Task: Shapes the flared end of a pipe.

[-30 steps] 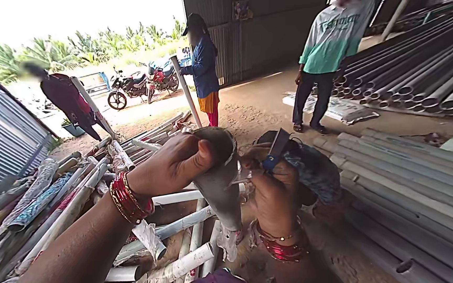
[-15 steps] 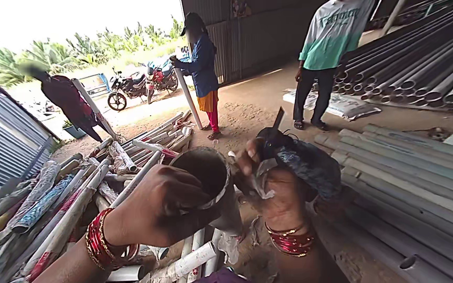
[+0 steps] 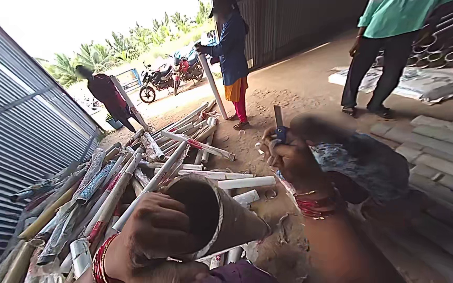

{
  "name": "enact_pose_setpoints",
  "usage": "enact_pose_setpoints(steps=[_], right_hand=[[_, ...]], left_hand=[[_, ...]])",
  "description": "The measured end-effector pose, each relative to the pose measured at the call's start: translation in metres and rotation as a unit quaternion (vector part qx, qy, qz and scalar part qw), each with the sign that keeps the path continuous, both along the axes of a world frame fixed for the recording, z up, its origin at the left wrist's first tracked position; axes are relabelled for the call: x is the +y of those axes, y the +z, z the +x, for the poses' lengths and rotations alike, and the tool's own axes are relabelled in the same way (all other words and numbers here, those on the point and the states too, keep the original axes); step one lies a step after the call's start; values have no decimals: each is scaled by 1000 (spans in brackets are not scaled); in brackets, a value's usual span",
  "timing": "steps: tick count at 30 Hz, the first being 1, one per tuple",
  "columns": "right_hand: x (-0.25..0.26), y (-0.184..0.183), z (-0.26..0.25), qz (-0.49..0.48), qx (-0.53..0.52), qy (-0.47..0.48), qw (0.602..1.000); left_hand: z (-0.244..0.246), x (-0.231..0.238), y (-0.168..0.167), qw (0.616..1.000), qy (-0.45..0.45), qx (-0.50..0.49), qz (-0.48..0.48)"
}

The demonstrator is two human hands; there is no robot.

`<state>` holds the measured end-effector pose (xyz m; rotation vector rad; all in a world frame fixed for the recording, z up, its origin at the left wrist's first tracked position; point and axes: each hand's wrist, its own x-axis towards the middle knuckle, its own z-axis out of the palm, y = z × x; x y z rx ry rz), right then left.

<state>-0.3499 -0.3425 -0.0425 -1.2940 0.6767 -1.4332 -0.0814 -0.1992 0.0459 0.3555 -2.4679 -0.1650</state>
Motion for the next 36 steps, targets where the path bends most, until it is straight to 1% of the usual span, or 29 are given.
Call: enact_pose_setpoints(steps=[1,3,5,7,8,11,13,17,19,20,22,24,26,28,30,32,36], right_hand=[[9,-1,6,-18,11,50,999],[29,-1,17,-96,-3,126,987],[45,5,30,-196,-36,155,968],[52,13,41,-294,-44,143,944],[53,16,46,-326,-43,124,936],[48,18,56,-365,-55,79,926],[45,18,59,-379,-57,75,921],[39,25,57,-436,25,85,895],[33,22,51,-447,45,91,889],[29,19,49,-437,37,93,894],[29,14,49,-398,-9,98,912],[33,16,53,-383,-49,102,917],[35,18,57,-381,-58,109,916],[33,20,57,-400,-43,116,908],[29,18,52,-428,-7,129,895],[27,16,49,-428,8,132,894],[32,18,58,-380,-69,119,915]], left_hand=[[3,-1,0,1000,6,7,11],[8,-5,0,999,15,22,37],[10,-11,1,998,17,36,54],[9,-16,1,996,8,46,70],[8,-18,2,996,3,49,74],[8,-21,3,995,-7,55,82],[8,-24,2,994,-20,65,86],[8,-27,3,994,-28,60,86],[9,-28,3,994,-29,60,83],[10,-29,3,994,-30,65,82],[10,-29,1,993,-30,72,85],[9,-29,1,993,-31,75,86],[8,-29,1,994,-31,72,82],[7,-29,1,993,-36,73,84],[8,-29,1,993,-36,76,88],[10,-29,2,993,-32,71,86],[7,-30,1,992,-37,76,94]])
